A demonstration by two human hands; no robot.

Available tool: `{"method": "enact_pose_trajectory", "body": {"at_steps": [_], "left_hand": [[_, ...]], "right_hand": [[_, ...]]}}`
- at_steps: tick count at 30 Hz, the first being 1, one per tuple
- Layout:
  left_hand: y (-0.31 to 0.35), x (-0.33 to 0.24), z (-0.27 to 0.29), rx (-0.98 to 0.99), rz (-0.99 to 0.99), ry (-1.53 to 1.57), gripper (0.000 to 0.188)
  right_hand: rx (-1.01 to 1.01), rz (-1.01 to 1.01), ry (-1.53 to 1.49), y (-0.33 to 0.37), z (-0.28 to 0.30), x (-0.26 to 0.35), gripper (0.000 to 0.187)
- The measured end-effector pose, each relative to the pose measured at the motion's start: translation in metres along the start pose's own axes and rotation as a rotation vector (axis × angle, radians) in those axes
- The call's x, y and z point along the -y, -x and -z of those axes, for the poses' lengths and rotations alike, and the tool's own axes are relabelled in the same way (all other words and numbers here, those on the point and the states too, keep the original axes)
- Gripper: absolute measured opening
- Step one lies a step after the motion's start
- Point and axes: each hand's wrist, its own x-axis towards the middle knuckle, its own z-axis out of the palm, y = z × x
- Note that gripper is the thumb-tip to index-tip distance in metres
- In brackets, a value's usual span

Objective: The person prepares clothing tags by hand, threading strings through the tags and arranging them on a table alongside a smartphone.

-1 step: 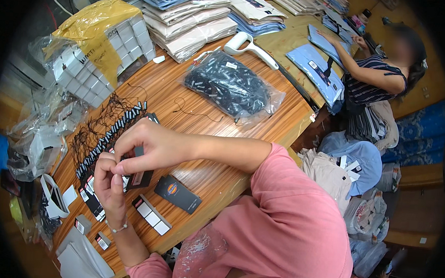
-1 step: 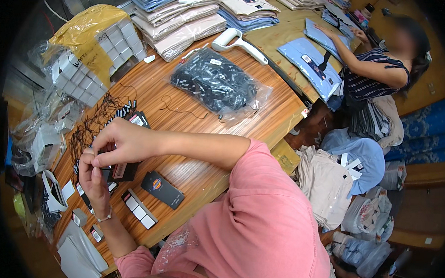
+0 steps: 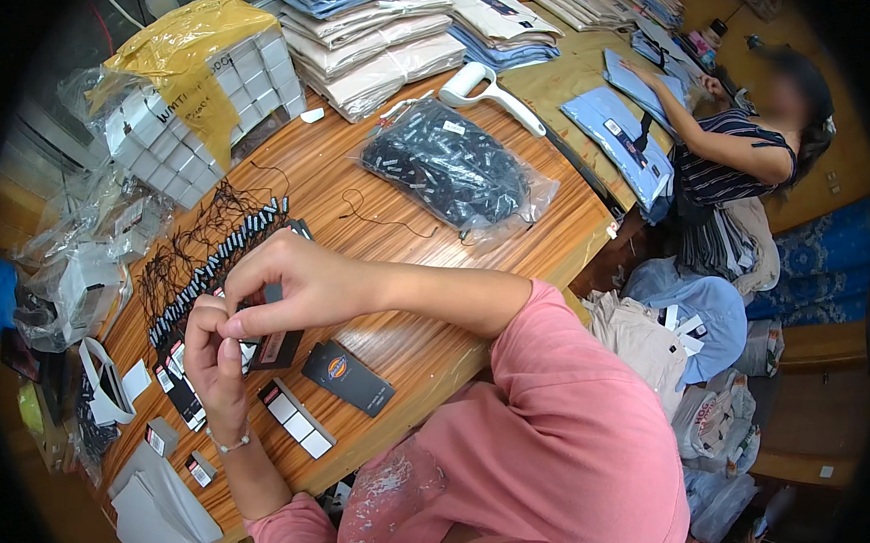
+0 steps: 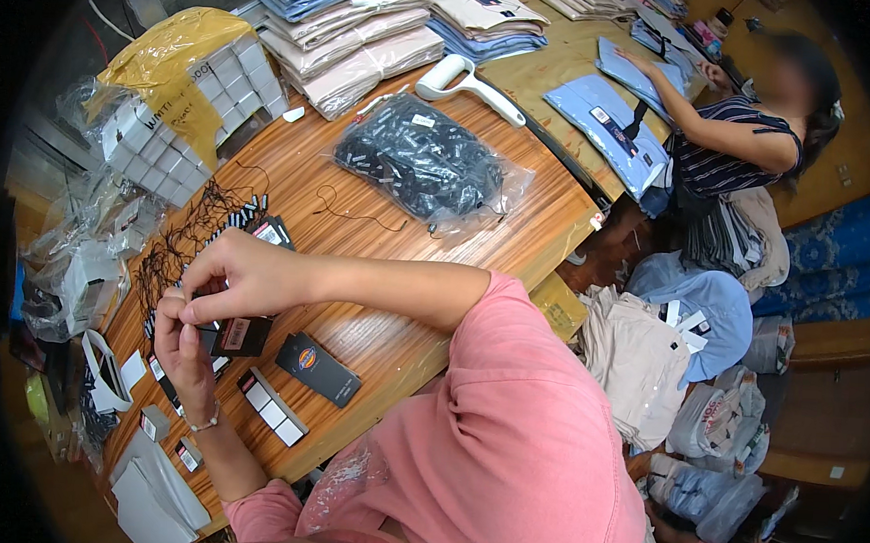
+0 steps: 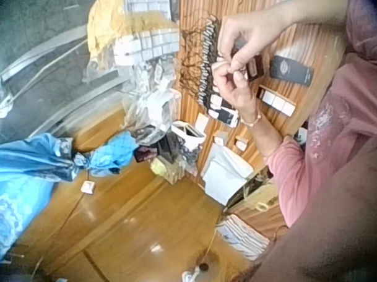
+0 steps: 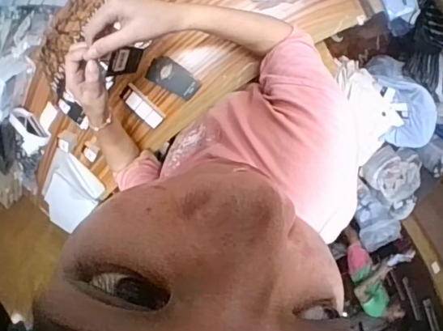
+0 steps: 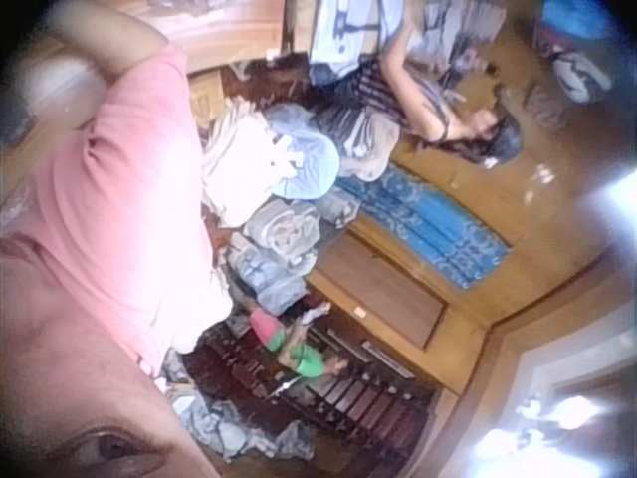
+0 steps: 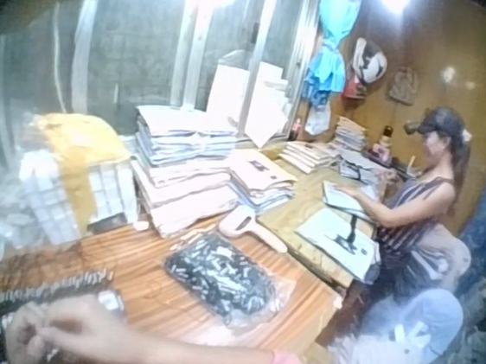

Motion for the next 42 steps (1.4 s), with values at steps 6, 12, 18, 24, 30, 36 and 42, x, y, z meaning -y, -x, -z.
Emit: {"method": "enact_pose_trajectory", "body": {"at_steps": [6,12,18,24,30,36,42], "left_hand": [[-0.001,-0.001,-0.001,0.006,0.016,0.018,0.018],[-0.001,0.002,0.0,0.026,0.006,-0.014,0.019],[-0.003,-0.001,-0.002,0.033,-0.024,-0.115,0.018],[-0.002,0.0,-0.007,-0.06,-0.005,-0.163,0.011],[-0.003,-0.003,-0.01,-0.081,0.008,-0.16,0.005],[-0.004,-0.002,-0.009,-0.047,0.033,-0.166,0.005],[-0.003,0.002,-0.004,0.011,0.047,-0.221,0.009]], "right_hand": [[-0.018,-0.008,-0.01,-0.001,0.0,0.01,0.018],[-0.023,-0.028,-0.012,0.001,-0.001,-0.001,0.02],[0.002,-0.07,0.005,0.001,0.0,-0.001,0.022],[-0.041,-0.106,-0.019,0.001,-0.001,-0.002,0.023],[-0.043,-0.095,0.036,0.0,0.003,-0.004,0.022],[-0.05,-0.076,0.115,0.0,0.003,-0.006,0.022],[-0.043,-0.069,0.139,0.0,0.005,-0.007,0.023]]}}
